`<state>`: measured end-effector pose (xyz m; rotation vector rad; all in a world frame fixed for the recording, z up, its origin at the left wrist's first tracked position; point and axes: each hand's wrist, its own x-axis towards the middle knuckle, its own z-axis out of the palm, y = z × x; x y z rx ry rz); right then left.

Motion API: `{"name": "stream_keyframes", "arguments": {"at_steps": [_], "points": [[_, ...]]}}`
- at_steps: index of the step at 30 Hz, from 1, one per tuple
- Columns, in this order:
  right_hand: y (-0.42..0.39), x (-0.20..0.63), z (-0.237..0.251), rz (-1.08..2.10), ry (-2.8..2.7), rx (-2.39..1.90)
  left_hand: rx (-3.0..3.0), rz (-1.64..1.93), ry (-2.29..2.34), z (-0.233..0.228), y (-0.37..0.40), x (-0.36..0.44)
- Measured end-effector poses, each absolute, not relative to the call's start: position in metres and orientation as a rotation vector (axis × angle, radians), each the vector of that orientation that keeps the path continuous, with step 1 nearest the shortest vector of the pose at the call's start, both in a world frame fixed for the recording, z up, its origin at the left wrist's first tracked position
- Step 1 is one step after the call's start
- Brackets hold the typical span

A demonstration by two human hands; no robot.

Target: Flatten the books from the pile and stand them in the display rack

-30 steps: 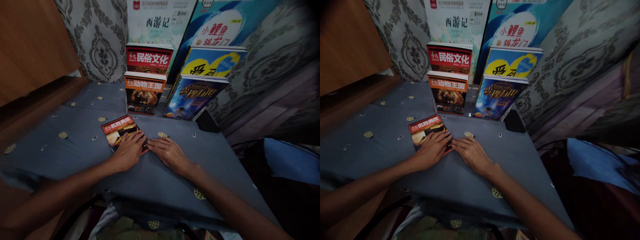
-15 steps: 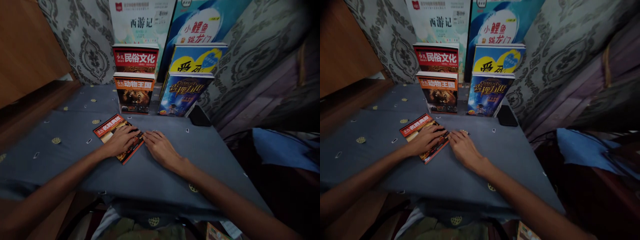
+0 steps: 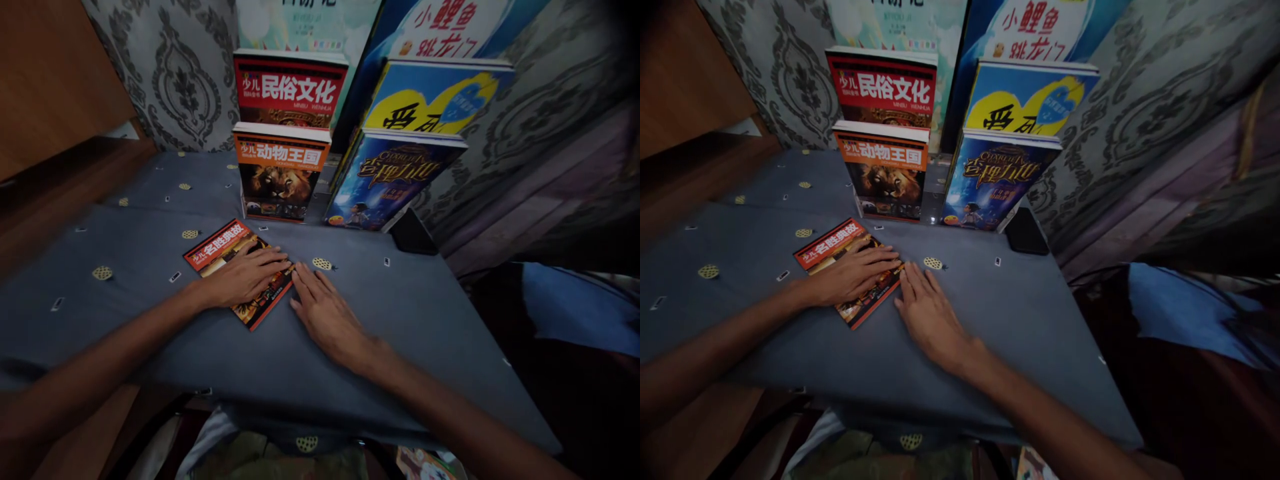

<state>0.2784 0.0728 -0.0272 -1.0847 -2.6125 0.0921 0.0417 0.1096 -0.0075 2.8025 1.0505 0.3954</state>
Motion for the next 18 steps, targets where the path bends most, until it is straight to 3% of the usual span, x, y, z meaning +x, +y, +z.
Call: {"name": "stream_keyframes", "arguments": {"at_steps": [10,18], "points": [[0.126,0.282,-0.018,0.150,-2.772,-0.904,2.629,0.415,1.706,-0.009,0.088,0.073],[0.119,0.278,-0.021,0.245,-2.663,-0.964,2.686,0.410,1.740,-0.005,0.090,0.073]]}}
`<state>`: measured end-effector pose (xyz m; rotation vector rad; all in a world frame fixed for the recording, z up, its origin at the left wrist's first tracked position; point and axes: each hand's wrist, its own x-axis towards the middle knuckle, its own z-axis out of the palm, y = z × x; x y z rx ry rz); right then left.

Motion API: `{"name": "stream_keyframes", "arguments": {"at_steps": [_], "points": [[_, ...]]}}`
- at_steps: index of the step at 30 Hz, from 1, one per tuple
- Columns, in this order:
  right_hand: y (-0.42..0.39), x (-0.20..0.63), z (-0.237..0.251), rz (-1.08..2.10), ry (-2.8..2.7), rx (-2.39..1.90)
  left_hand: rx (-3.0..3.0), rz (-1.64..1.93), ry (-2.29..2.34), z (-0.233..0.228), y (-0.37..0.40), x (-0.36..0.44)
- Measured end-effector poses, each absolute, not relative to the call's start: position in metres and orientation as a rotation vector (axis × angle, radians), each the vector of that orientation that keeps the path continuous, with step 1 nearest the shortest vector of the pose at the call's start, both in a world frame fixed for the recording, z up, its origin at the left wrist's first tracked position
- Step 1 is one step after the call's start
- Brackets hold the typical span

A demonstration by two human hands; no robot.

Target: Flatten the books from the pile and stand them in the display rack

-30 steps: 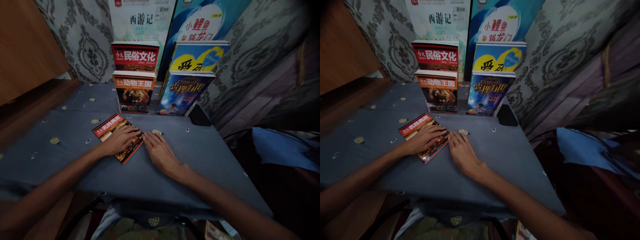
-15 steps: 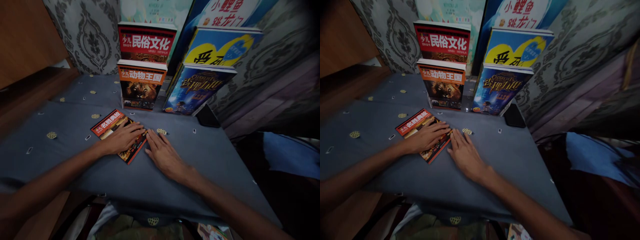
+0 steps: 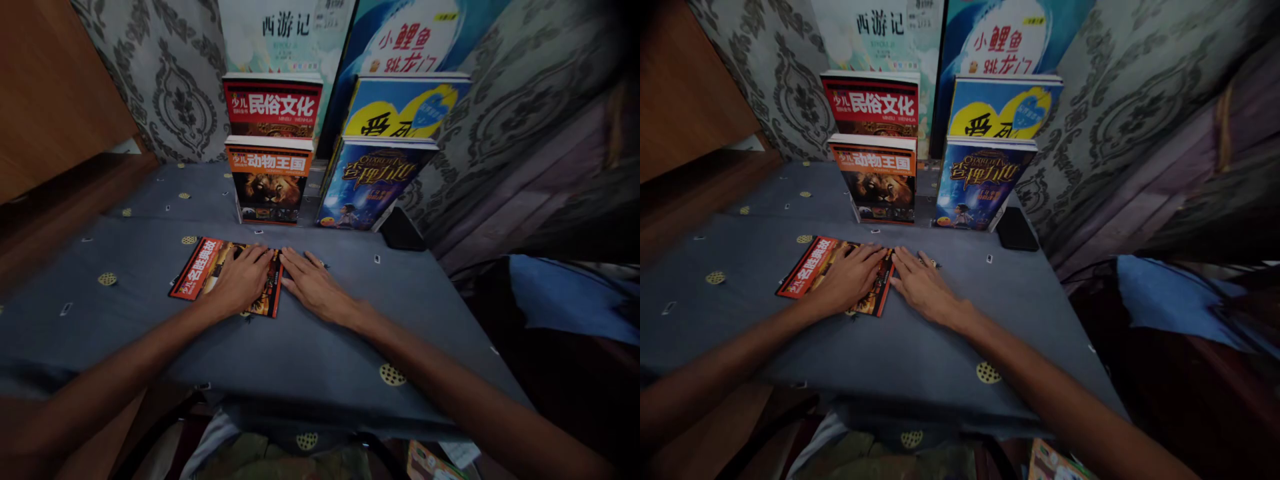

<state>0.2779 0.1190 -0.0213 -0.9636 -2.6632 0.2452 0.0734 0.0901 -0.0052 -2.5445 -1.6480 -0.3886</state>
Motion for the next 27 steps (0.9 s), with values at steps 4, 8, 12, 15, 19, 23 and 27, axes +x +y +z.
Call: {"name": "stream_keyframes", "arguments": {"at_steps": [4,8,12,15,19,23,27], "points": [[0.097,0.272,-0.019,0.236,-2.619,-0.991,-2.635,-0.425,-1.560,-0.009,0.095,0.066],[0.075,0.270,-0.016,0.209,-2.620,-0.992,-2.824,-0.396,-1.387,-0.010,0.104,0.058],[0.063,0.270,-0.015,0.117,-2.640,-0.955,-2.956,-0.354,-1.241,-0.007,0.117,0.051],[0.061,0.270,-0.015,0.037,-2.643,-0.914,-2.989,-0.346,-1.185,-0.004,0.124,0.048],[0.065,0.272,-0.016,0.001,-2.630,-0.868,-2.978,-0.366,-1.166,-0.003,0.128,0.049],[0.071,0.275,-0.015,0.023,-2.613,-0.791,-2.935,-0.381,-1.187,-0.002,0.127,0.053],[0.077,0.281,-0.010,0.088,-2.617,-0.770,-2.884,-0.361,-1.236,-0.001,0.123,0.057]]}}
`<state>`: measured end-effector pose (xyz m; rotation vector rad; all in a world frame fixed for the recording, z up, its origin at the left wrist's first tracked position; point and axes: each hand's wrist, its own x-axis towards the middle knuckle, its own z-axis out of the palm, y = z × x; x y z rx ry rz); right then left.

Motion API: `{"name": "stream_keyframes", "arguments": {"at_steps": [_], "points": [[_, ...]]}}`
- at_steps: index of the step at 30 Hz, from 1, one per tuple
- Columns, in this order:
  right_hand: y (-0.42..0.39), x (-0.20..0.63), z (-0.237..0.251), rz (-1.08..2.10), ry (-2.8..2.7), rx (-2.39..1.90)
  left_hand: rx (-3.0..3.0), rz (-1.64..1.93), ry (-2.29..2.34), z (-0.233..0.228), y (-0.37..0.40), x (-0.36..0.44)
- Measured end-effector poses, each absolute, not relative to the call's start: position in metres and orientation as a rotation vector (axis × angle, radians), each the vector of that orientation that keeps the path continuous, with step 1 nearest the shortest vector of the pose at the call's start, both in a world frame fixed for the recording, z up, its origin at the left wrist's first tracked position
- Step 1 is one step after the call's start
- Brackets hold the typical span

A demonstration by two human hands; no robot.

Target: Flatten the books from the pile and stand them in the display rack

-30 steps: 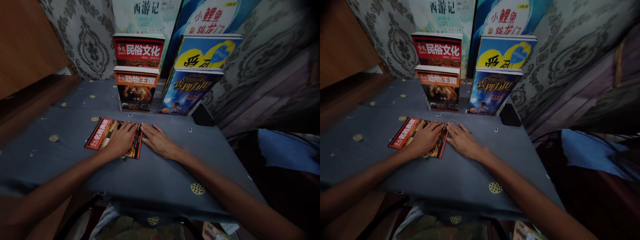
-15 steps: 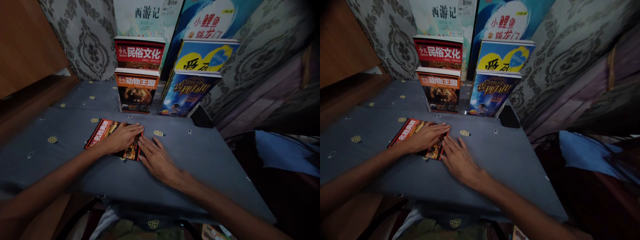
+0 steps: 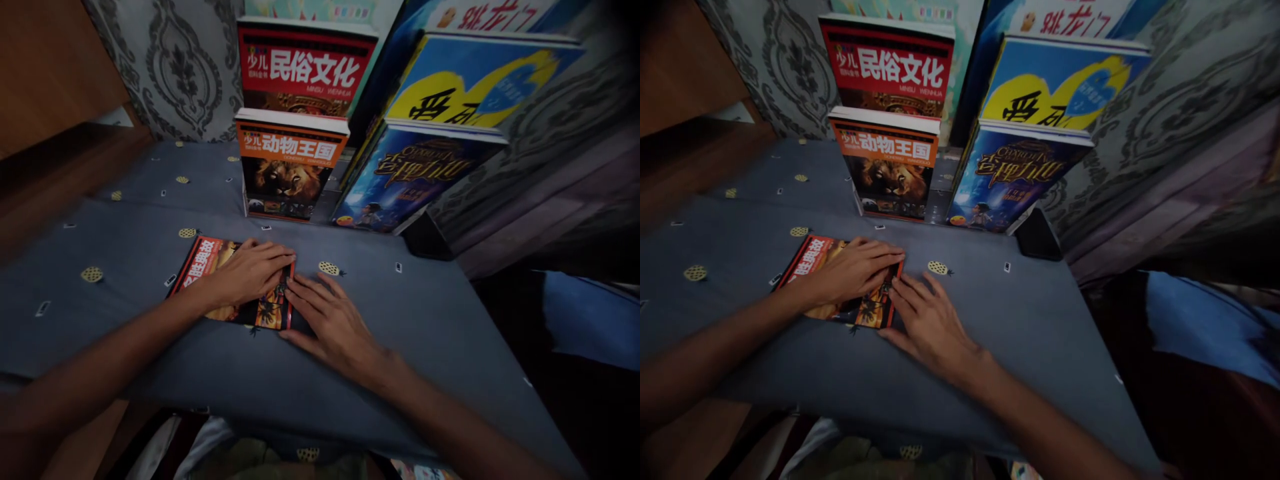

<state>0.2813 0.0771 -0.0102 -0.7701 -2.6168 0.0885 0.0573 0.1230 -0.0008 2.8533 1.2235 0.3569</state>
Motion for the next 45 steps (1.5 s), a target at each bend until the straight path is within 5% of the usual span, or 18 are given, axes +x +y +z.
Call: {"name": "stream_keyframes", "arguments": {"at_steps": [21,45], "points": [[0.078,0.289,-0.010,0.101,-2.607,-0.597,2.850,0.536,0.926,-0.005,0.112,0.054],[0.110,0.301,-0.013,0.015,-2.651,-0.688,2.796,0.349,1.301,-0.012,0.121,0.059]]}}
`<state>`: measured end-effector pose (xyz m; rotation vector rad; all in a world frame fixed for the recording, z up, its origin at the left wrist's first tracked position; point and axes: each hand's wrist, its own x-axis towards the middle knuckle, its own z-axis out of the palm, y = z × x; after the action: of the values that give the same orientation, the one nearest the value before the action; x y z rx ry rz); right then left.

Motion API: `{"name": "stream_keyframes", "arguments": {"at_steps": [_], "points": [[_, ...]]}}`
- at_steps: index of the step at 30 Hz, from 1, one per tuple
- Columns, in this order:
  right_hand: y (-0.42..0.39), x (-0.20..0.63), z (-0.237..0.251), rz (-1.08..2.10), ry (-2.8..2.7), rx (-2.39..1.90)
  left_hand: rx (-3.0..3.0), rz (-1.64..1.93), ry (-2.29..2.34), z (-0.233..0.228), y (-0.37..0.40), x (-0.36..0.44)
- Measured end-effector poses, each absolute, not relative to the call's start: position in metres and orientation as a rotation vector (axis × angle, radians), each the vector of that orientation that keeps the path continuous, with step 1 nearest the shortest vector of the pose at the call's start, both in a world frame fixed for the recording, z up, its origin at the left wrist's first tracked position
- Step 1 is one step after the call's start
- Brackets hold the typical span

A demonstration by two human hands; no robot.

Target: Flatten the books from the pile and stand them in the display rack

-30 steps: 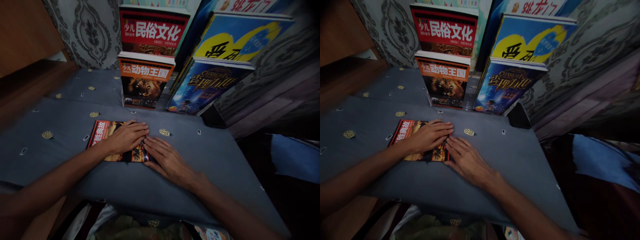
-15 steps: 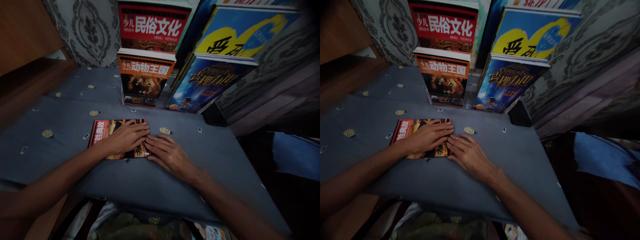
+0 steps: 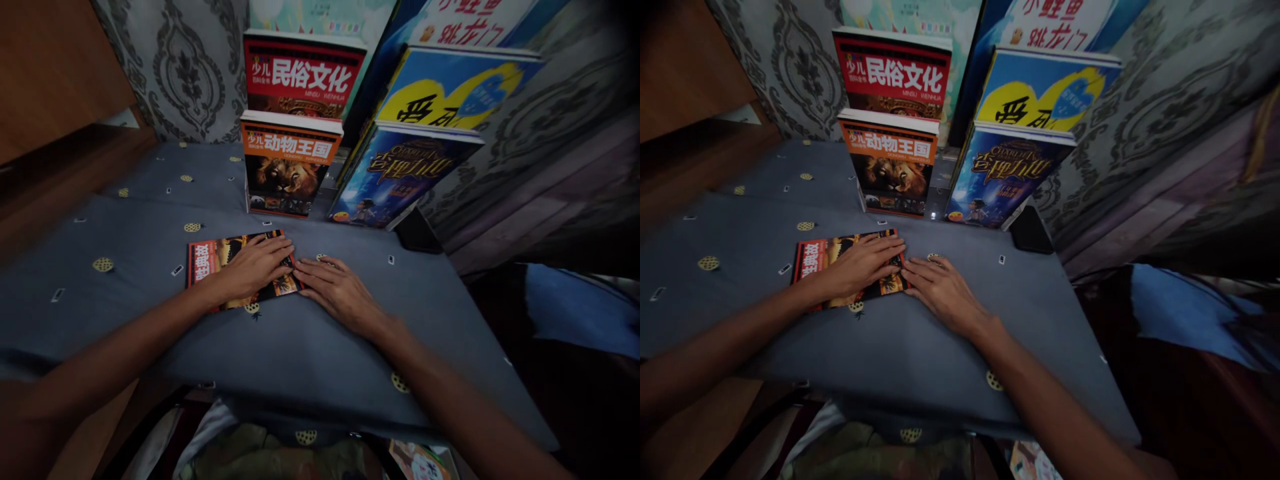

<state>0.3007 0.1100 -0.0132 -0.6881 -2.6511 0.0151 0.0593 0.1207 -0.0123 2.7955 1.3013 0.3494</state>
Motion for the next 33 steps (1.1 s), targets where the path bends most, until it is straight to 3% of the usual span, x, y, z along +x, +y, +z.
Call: {"name": "stream_keyframes", "arguments": {"at_steps": [8,20,33], "points": [[0.105,0.297,-0.013,-0.009,-2.645,-0.731,2.781,0.364,1.334,-0.014,0.122,0.061],[0.091,0.294,-0.018,-0.067,-2.575,-0.648,2.864,0.471,0.809,-0.003,0.125,0.045],[0.114,0.302,-0.017,0.003,-2.562,-0.806,2.873,0.409,1.341,-0.008,0.116,0.066]]}}
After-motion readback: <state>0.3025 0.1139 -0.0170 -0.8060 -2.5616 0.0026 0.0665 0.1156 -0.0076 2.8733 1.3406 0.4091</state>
